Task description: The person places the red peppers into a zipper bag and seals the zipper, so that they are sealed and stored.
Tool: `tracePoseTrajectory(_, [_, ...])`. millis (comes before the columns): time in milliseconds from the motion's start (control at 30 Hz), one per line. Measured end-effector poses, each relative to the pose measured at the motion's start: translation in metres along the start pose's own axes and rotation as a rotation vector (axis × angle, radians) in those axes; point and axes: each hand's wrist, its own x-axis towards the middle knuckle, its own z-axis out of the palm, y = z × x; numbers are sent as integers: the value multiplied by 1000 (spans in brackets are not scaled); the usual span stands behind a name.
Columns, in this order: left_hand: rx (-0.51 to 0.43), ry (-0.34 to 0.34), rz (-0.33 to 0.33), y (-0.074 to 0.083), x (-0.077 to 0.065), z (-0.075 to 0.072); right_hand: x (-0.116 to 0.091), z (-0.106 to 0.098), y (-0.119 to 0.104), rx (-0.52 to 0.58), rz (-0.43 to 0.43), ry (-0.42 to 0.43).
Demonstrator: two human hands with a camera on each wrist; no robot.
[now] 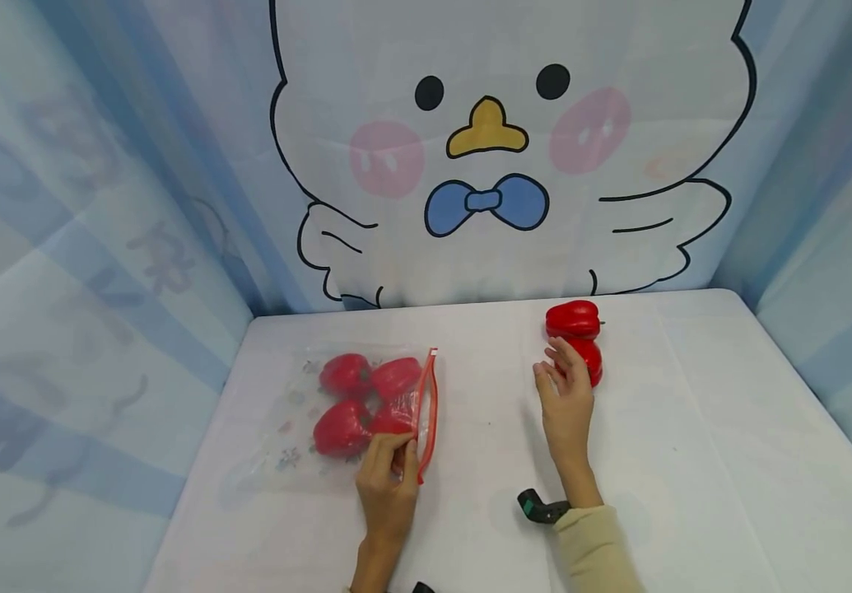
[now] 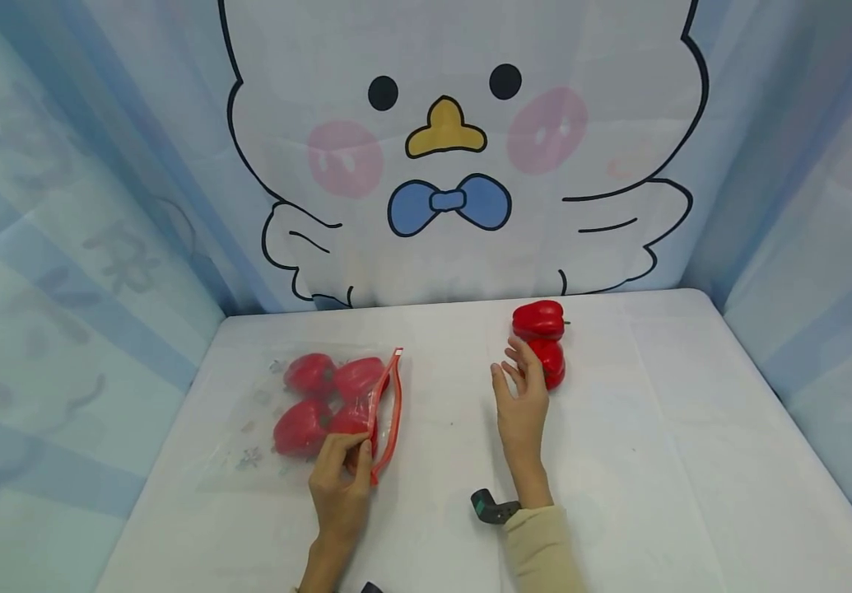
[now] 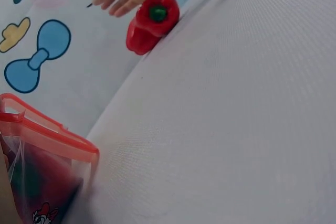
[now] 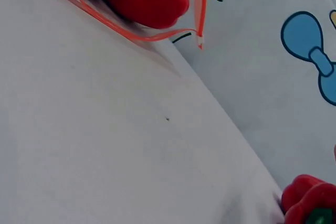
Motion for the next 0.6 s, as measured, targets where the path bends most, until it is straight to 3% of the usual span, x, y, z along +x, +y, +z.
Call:
tracePoseTrajectory(367, [24, -16, -15, 1, 0, -2, 7, -18, -27, -136, -63, 159])
tracePoseTrajectory(467, [25, -22, -16, 1, -1, -1, 9, -25, -20, -159, -58, 186])
tracePoseTrajectory(600, [23, -24, -16, 0, -1, -1, 14, -37, 7, -164, -15, 164])
